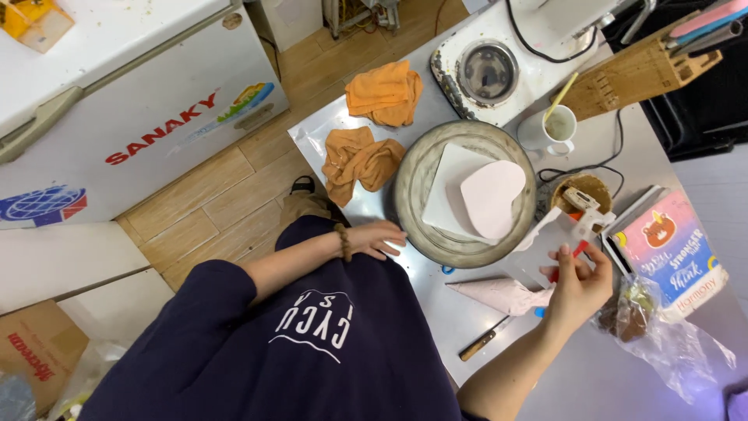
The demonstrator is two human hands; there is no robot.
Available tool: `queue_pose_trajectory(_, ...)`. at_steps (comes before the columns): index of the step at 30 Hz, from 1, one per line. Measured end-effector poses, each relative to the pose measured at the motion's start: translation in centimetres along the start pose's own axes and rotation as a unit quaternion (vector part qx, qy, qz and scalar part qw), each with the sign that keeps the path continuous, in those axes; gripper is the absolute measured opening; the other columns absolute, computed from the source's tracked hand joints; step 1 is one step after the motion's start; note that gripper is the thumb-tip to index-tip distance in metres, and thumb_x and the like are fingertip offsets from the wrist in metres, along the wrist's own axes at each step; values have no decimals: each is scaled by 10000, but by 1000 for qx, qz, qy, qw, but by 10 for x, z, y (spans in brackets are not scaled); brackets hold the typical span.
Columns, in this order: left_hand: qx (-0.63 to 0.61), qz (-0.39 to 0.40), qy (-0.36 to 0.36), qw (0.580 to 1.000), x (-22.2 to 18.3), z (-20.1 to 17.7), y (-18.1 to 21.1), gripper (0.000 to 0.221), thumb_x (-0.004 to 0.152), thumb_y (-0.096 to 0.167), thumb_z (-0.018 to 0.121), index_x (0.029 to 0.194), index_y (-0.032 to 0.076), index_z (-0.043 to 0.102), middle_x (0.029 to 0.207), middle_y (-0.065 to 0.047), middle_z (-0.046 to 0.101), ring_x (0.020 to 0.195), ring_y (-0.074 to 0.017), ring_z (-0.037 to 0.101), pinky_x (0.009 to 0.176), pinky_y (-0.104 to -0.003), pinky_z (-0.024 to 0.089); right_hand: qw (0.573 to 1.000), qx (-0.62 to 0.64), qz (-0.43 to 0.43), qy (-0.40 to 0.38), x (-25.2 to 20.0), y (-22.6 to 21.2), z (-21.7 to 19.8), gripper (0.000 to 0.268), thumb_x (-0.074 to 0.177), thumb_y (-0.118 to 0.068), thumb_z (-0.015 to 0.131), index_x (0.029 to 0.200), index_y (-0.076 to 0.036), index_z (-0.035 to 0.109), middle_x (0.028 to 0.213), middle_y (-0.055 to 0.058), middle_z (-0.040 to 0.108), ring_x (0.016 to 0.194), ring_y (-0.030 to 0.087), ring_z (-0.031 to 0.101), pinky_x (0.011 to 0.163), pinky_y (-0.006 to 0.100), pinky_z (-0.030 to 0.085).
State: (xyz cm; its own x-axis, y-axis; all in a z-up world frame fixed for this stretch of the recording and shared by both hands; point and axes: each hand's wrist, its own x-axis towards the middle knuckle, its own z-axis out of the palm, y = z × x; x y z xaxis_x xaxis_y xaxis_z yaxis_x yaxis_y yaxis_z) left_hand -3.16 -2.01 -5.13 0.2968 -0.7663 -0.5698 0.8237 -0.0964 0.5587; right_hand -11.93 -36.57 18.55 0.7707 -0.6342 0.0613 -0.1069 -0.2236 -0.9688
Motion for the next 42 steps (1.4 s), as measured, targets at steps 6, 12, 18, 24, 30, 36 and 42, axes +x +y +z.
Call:
queue_pose_trajectory(6,-40,22,78,996,-49,71,91,1305,747,488,725,1540,291,-293,1590,-244,257,1236,-463,604,1028,-518,526,1000,-4,-5,-6,-6,4,4,293,1066,23,711,1297,44,533,920,165,721,761,167,719,603,256,538)
queue_pose_trajectory(12,-6,51,47,998,-25,65,99,1400,758,515,760,1503,253,-396,1618,-242,278,1259,-473,603,1052,-466,504,999,12,-2,-38,-3,14,5,286,1085,24,700,1312,21,527,934,173,727,718,179,694,597,248,477)
queue_pose_trajectory(18,344,102,84,930,17,9,115,849,922,479,711,1477,147,162,1316,-126,657,1119,-277,689,978,-409,543,988,101,-43,-111,0,13,30,286,1143,53,670,1255,-15,416,943,185,688,906,228,751,746,345,632)
queue_pose_trajectory(24,514,285,563,581,28,-156,144,248,852,320,686,935,88,722,958,-158,715,931,-368,681,782,-466,545,979,77,6,-191,-16,-16,72,374,1035,36,618,1345,-39,422,1097,253,720,895,252,748,734,354,599)
queue_pose_trajectory(30,535,146,467,688,23,-191,135,376,854,453,761,973,97,728,1046,-173,682,1001,-384,645,864,-495,524,958,61,55,-275,-23,-16,129,359,1002,-17,618,1325,-25,463,1069,229,742,804,211,734,707,300,588)
queue_pose_trajectory(36,408,368,209,809,-5,-132,158,194,928,246,693,928,59,639,935,-68,685,879,-171,641,790,-339,532,939,-17,54,-338,-27,-4,179,144,1027,-98,617,1144,-43,555,800,150,718,616,155,645,549,275,488)
queue_pose_trajectory(42,283,343,105,889,-107,27,192,222,988,223,726,925,88,561,852,-49,642,759,-124,572,709,-327,484,937,-210,-97,-262,-40,-79,210,164,1022,-217,627,1043,-58,592,635,71,698,515,171,653,496,296,478)
